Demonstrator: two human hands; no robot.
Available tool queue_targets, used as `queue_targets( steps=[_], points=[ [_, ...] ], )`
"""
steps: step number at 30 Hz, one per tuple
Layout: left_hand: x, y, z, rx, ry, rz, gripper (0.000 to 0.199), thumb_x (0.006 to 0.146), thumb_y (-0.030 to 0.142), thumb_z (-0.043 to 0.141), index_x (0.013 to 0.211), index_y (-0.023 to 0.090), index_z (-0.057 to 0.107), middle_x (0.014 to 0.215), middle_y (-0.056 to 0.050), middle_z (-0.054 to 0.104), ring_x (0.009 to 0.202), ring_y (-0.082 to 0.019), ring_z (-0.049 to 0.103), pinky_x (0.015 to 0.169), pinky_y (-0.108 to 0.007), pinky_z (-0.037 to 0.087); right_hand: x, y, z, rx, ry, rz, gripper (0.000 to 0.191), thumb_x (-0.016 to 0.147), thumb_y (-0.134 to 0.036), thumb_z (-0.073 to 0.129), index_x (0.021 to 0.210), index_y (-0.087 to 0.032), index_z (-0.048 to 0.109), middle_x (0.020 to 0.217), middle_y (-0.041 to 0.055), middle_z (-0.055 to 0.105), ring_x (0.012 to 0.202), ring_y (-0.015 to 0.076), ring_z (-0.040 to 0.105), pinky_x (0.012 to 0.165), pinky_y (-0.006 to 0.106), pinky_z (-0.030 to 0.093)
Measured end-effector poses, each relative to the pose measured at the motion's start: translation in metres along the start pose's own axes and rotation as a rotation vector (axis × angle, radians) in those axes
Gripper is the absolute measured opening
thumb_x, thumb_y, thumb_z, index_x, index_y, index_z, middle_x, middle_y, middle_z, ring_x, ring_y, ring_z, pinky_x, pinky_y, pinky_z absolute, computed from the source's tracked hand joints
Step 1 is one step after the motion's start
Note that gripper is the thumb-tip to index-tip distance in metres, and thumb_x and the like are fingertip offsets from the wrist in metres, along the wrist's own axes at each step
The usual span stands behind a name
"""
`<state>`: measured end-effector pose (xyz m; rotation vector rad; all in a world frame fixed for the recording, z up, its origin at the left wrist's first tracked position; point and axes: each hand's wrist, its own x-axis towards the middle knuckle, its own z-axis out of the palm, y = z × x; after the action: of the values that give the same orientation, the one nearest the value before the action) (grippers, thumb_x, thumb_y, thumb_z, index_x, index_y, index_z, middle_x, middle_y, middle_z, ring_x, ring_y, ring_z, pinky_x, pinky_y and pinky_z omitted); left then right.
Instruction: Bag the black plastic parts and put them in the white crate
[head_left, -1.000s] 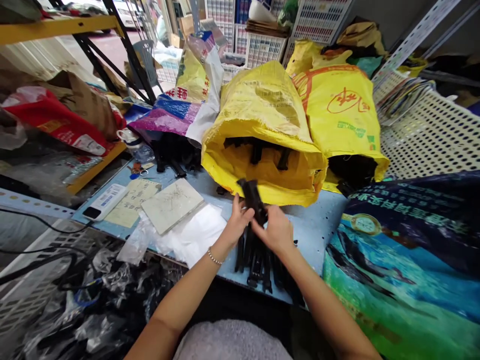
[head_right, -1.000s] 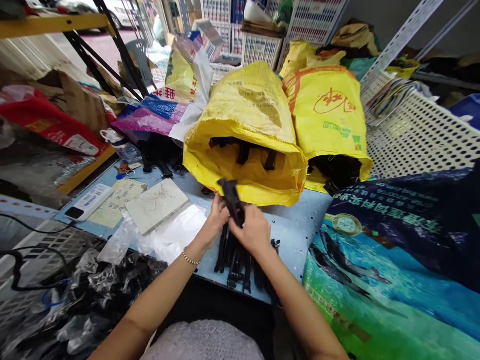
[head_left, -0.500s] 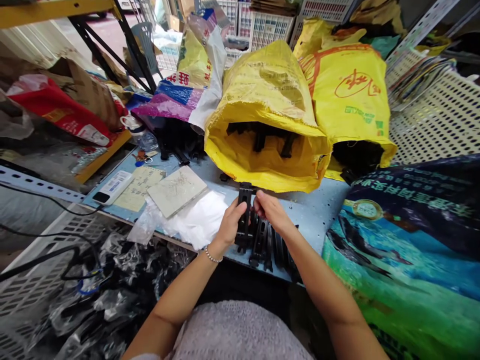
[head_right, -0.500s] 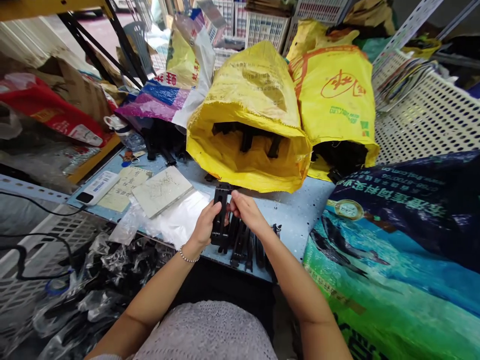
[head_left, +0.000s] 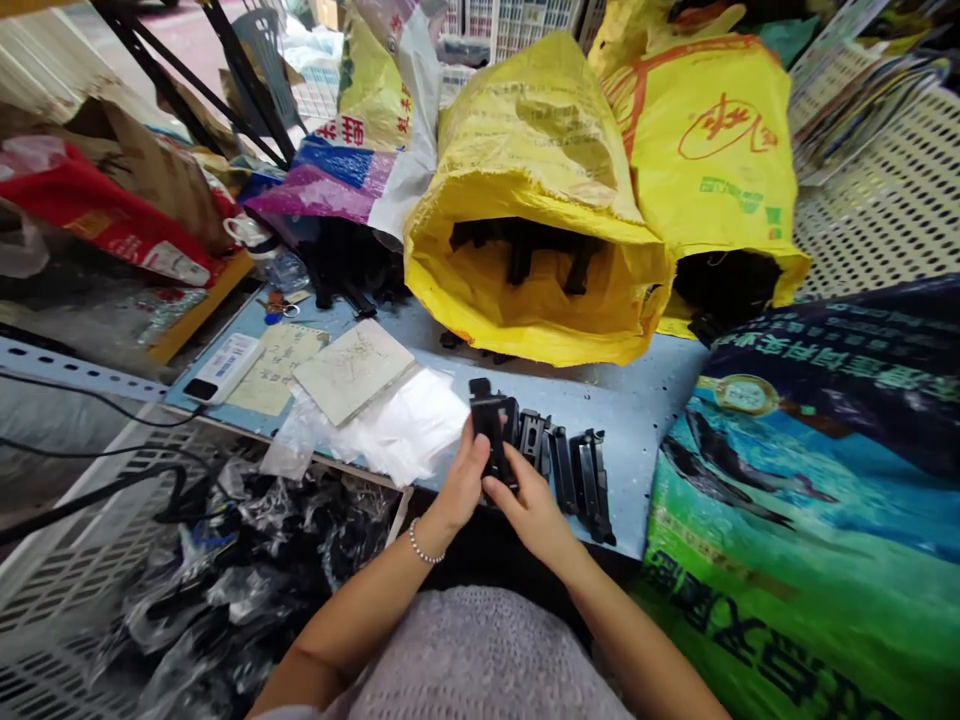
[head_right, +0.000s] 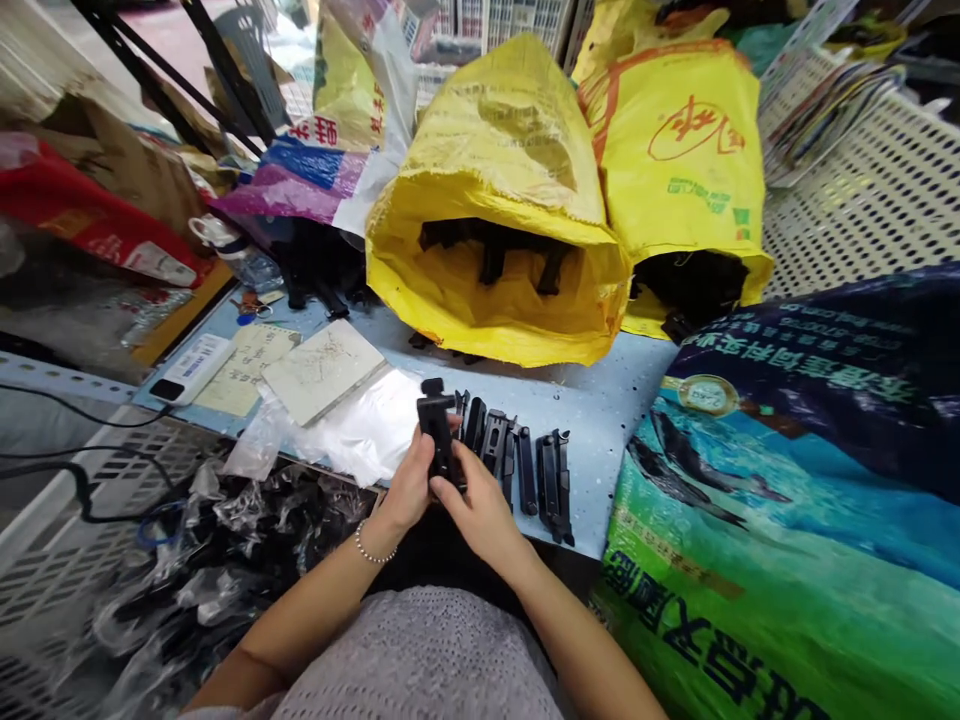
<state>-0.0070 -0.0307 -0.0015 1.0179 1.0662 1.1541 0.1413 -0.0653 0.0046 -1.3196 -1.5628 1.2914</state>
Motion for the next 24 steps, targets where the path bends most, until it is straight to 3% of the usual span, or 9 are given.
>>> queue_targets(
  steps=[2,4,6,8,12,16,20,24],
  points=[
    [0.001,-0.004,-0.02,0.365,-0.04,0.139,0.051,0.099,0.052,0.03,0.132,0.022,0.054,0.139,-0.01,0.05,0.127,-0.025,0.047,0.111,-0.042,0.035,0.003,0.002,0.0,0.121,0.009,0.093,0.055,0.088,-0.047,0.061,0.137,-0.023,0.05,0.135,0.0084,0.059,0.123,0.0272,0.055,0.106,0.043,0.041],
    [0.004,-0.012,-0.048,0.782,0.048,0.239,0.045,0.097,0.047,0.041,0.127,0.019,0.06,0.139,-0.014,0.048,0.126,-0.03,0.045,0.109,-0.05,0.036,0.005,0.007,-0.002,0.221,0.051,0.195,0.055,0.084,-0.049,0.065,0.132,-0.023,0.055,0.128,0.0074,0.064,0.116,0.0277,0.059,0.102,0.043,0.045],
    [0.004,-0.026,-0.078,1.098,0.111,0.3,0.034,0.092,0.039,0.055,0.115,0.017,0.066,0.128,-0.017,0.055,0.114,-0.032,0.051,0.099,-0.052,0.043,0.007,0.011,-0.002,0.295,0.099,0.259,0.054,0.081,-0.049,0.069,0.128,-0.024,0.058,0.122,0.0063,0.066,0.11,0.0274,0.061,0.097,0.042,0.048],
    [0.0,-0.041,-0.099,1.222,0.093,0.355,0.025,0.093,0.03,0.055,0.11,0.017,0.067,0.114,-0.015,0.06,0.098,-0.026,0.056,0.086,-0.044,0.05,0.009,0.013,0.002,0.39,0.111,0.287,0.048,0.081,-0.048,0.07,0.122,-0.025,0.062,0.115,0.005,0.068,0.101,0.0254,0.064,0.091,0.041,0.051],
    [-0.006,-0.053,-0.111,1.218,0.057,0.392,0.024,0.093,0.03,0.056,0.111,0.017,0.065,0.108,-0.012,0.057,0.092,-0.02,0.058,0.083,-0.036,0.051,0.02,0.01,0.022,0.639,0.106,0.317,0.036,0.078,-0.043,0.072,0.109,-0.025,0.066,0.103,0.0028,0.07,0.09,0.0221,0.067,0.085,0.039,0.054],
    [0.008,-0.041,-0.115,1.013,-0.047,0.215,0.018,0.092,0.023,0.054,0.086,0.017,0.07,0.09,-0.007,0.062,0.09,-0.019,0.061,0.085,-0.033,0.049,0.034,0.0,0.042,0.792,0.102,0.311,0.032,0.077,-0.035,0.074,0.106,-0.024,0.065,0.103,0.0022,0.07,0.091,0.0206,0.068,0.087,0.037,0.054],
    [0.029,-0.029,-0.131,0.695,-0.026,0.052,0.012,0.08,0.023,0.066,0.072,0.015,0.069,0.097,-0.008,0.064,0.091,-0.018,0.063,0.084,-0.03,0.05,0.047,-0.007,0.061,0.929,-0.01,0.249,0.031,0.08,-0.032,0.07,0.108,-0.024,0.061,0.109,0.0052,0.072,0.097,0.023,0.07,0.092,0.042,0.052],
    [0.037,-0.028,-0.138,0.67,-0.042,-0.004,0.017,0.079,0.026,0.064,0.066,0.016,0.068,0.083,-0.005,0.064,0.082,-0.017,0.063,0.078,-0.03,0.051,0.059,-0.003,0.082,0.953,0.0,0.236,0.03,0.079,-0.032,0.071,0.104,-0.024,0.058,0.104,0.0045,0.074,0.1,0.0245,0.07,0.092,0.043,0.053]
  ],
)
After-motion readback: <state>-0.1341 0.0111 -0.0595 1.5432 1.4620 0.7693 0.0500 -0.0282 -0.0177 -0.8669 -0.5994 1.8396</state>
